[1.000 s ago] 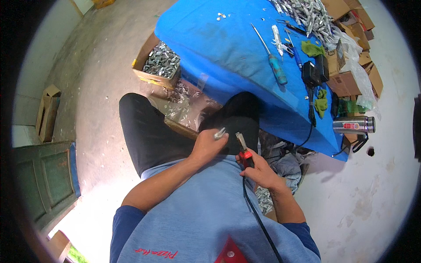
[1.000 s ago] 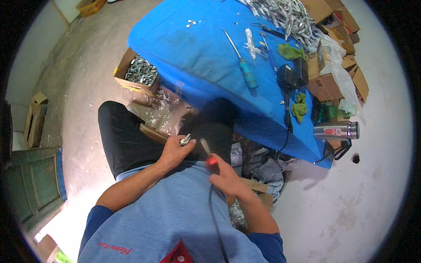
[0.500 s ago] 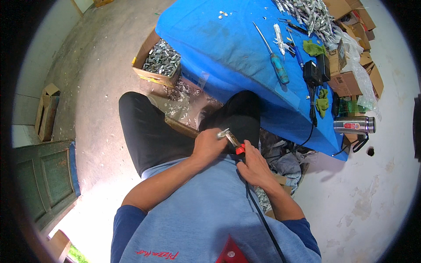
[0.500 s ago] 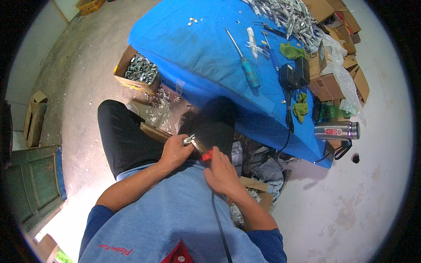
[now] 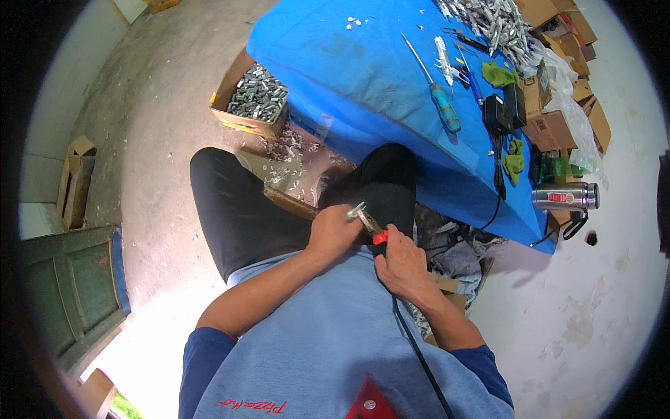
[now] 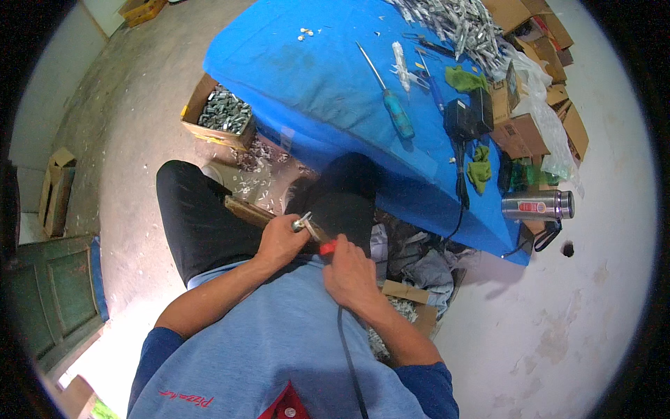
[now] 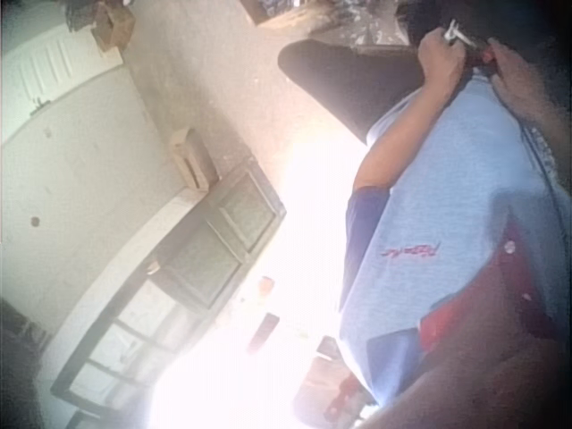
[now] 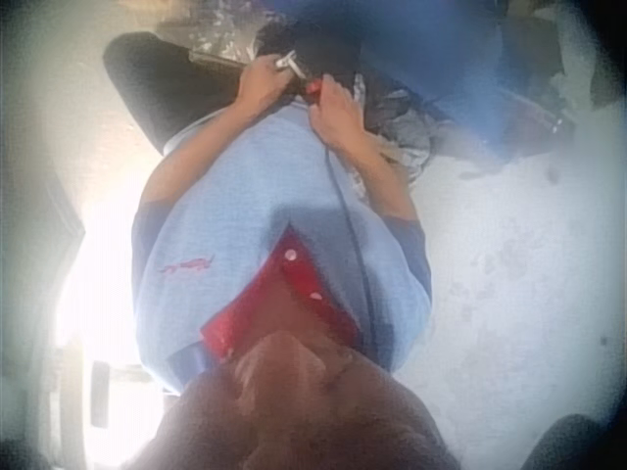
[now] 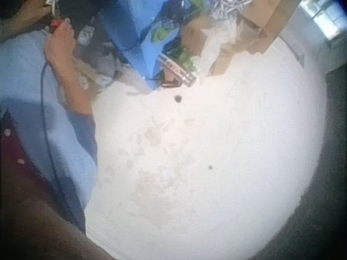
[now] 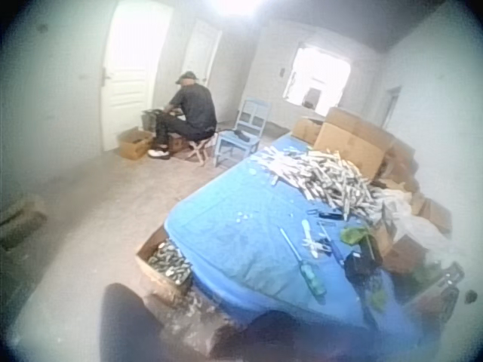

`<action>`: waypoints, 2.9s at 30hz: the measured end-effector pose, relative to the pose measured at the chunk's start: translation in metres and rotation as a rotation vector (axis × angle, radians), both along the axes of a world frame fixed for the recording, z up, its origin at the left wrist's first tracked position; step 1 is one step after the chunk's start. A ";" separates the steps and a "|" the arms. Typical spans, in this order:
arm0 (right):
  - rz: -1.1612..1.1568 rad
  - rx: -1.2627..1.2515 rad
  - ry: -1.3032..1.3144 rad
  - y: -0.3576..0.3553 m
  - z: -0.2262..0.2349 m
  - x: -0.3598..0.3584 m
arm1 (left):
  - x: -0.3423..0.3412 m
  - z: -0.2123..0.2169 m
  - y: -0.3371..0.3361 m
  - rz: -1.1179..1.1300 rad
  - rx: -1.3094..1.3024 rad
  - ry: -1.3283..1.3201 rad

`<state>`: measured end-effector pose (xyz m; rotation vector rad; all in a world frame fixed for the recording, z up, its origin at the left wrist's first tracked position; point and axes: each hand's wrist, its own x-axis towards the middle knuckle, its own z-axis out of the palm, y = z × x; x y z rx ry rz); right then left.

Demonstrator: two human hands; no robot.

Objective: The person assembles a small metal component by hand, using a screwdriver to tighten a screw and pliers to hold parts in place.

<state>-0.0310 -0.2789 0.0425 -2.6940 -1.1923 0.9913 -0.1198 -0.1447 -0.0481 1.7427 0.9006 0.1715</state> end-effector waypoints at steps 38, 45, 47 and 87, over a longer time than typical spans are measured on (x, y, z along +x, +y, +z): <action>0.190 0.403 0.790 -0.024 -0.009 0.062 | -0.028 0.066 0.011 -0.334 -1.443 -0.310; 0.241 0.490 0.326 -0.023 0.007 0.059 | -0.021 0.062 -0.001 -0.206 -1.338 -0.307; 0.243 0.466 0.310 -0.025 0.007 0.059 | -0.021 0.056 0.000 -0.186 -1.381 -0.285; 0.570 0.190 -0.339 -0.013 0.008 0.056 | -0.014 0.026 -0.001 0.034 -1.497 -0.132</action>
